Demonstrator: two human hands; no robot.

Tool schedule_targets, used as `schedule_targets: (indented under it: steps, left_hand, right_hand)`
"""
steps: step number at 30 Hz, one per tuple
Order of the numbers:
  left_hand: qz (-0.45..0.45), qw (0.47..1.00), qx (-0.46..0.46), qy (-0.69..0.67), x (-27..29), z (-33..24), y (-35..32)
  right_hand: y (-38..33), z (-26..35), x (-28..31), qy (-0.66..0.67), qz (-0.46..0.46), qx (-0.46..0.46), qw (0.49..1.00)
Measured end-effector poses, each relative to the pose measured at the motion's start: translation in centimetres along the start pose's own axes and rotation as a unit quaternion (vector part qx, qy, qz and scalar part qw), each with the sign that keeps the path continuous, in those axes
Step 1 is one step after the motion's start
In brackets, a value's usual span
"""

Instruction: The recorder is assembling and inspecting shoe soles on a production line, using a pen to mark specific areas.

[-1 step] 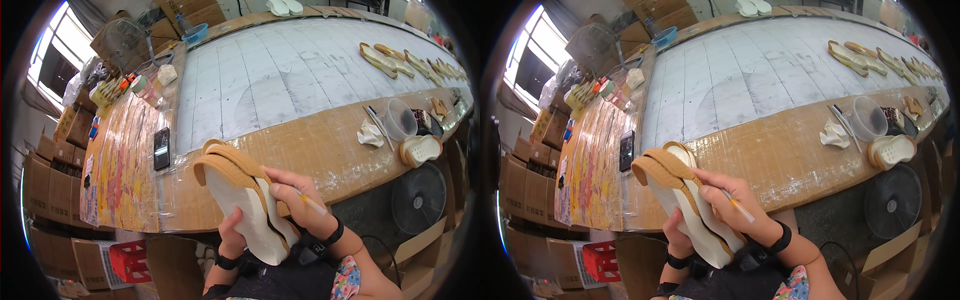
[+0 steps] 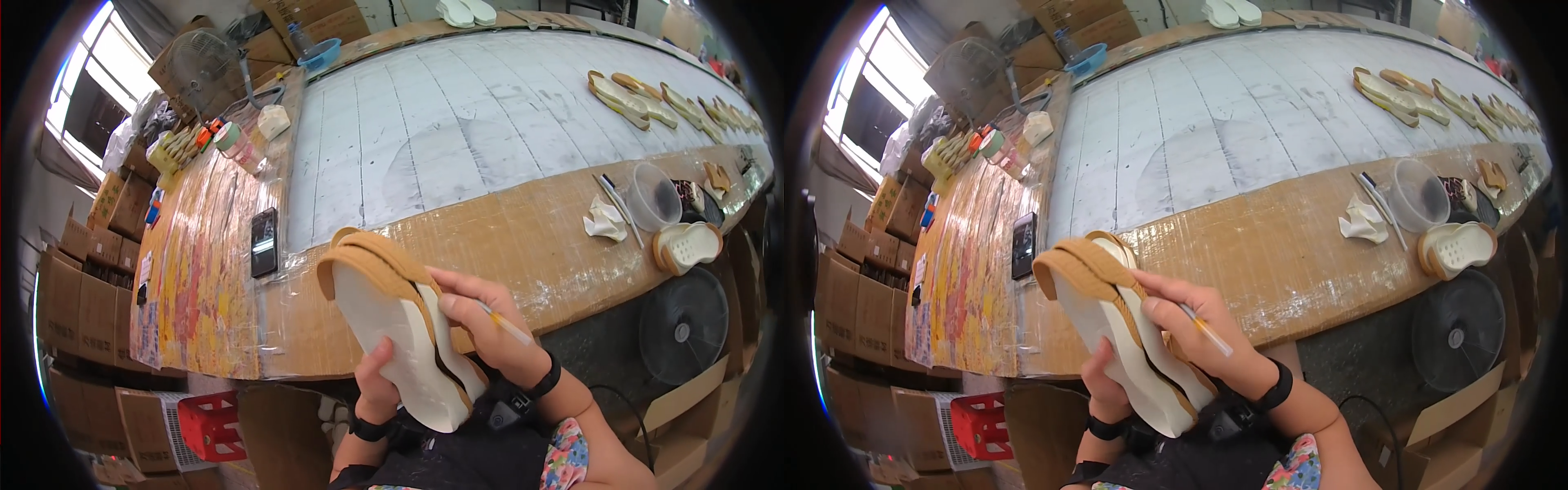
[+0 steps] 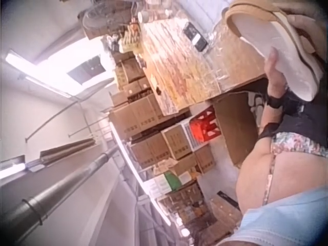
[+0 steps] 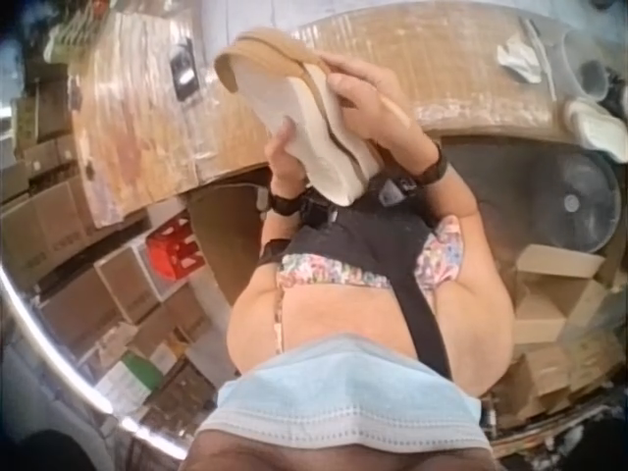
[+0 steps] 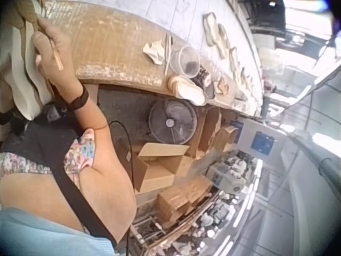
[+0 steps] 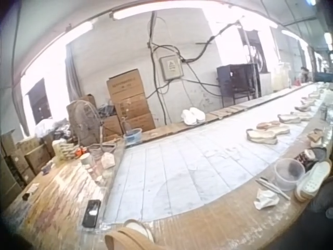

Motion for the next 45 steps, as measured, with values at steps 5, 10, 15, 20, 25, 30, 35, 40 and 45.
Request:
schedule_targets:
  steps: [5,10,15,20,25,30,35,40,45]
  left_hand:
    - [-0.086,0.995,-0.041,0.022,3.5,-3.6,0.9]
    - [-0.119,0.961,-0.137,0.207,7.0,-7.9,1.8]
    - [-0.12,0.989,-0.054,0.072,10.6,-5.9,4.4]
    - [-0.1,0.994,0.019,0.05,12.9,-4.7,4.7]
    - [-0.077,0.991,0.061,-0.093,12.1,-3.4,2.9]
    - [-0.044,0.983,-0.036,-0.175,12.3,-0.7,0.2]
    - [-0.145,0.961,-0.152,-0.181,12.6,-0.2,-3.1]
    - [-0.066,0.92,-0.27,-0.275,10.5,-1.7,-3.6]
    - [-0.009,0.845,-0.421,-0.329,9.3,-3.2,-7.0]
  right_hand:
    - [2.0,-2.6,2.0,0.072,-0.052,0.034,0.995]
    - [3.6,-8.5,3.9,-0.066,-0.046,-0.006,0.997]
    - [5.4,-12.8,3.2,-0.143,-0.021,-0.057,0.988]
    - [6.2,-13.4,1.8,-0.186,-0.011,-0.043,0.981]
    - [5.5,-11.9,-0.2,-0.163,0.014,-0.004,0.987]
    - [4.2,-9.5,-1.8,-0.15,0.032,0.064,0.986]
    - [3.0,-6.6,-2.5,-0.137,0.091,0.055,0.985]
    - [2.8,-5.4,-4.3,-0.184,0.154,0.053,0.969]
    - [3.4,-5.6,-6.7,-0.156,0.201,0.013,0.967]
Point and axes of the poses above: each hand's wrist, its own y-axis towards the middle knuckle, its own x-axis out of the back of the hand, z = x × y, the point moved 8 cm from there along y, towards the middle knuckle, and after that the axes turned 11 degrees about z, right-handed, at the moved point
